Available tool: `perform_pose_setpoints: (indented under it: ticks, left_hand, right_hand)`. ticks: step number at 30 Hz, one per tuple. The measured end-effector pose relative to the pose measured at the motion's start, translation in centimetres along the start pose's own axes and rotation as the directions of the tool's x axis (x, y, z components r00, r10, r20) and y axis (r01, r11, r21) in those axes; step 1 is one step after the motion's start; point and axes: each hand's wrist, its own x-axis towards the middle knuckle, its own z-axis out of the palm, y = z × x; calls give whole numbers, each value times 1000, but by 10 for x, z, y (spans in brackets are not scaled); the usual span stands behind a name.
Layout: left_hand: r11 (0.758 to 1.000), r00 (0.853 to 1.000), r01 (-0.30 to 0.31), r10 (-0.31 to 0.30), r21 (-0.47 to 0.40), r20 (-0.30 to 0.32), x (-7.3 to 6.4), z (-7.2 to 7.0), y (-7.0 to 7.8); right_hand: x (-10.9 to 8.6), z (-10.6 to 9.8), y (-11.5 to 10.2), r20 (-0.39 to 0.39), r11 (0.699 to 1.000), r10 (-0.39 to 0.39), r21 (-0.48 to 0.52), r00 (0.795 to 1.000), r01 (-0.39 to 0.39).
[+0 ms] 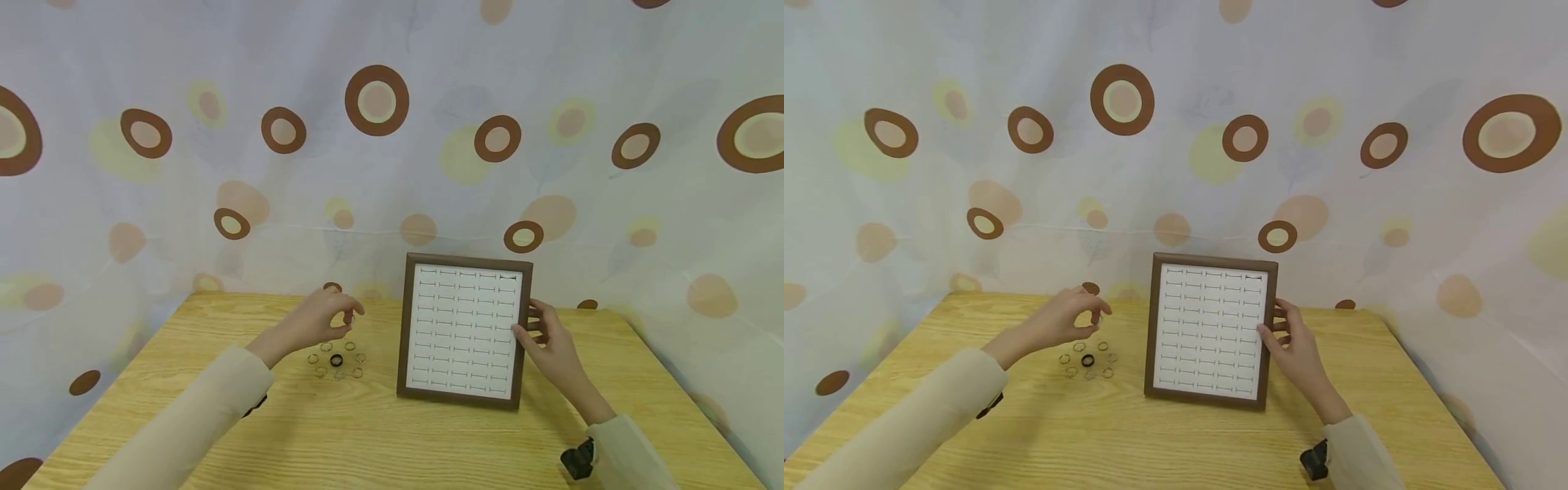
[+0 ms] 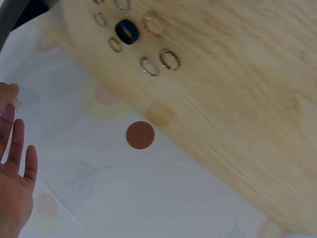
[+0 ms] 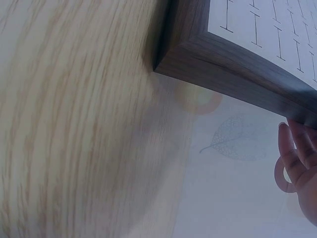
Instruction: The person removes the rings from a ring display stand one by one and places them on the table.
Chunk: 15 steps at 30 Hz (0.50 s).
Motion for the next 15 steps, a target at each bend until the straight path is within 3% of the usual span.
perform_pose_setpoints:
  ticks: [6,15]
  left_hand:
    - [996,992,90,-90,3,84,-32,16,-11]
    - [990,984,133,-137,36,112,-72,33,-26]
  right_hand:
    - [0,0,2,2,1000,-2,6,1000,2]
    - [-1,0,2,6,1000,-3,10,1000,2]
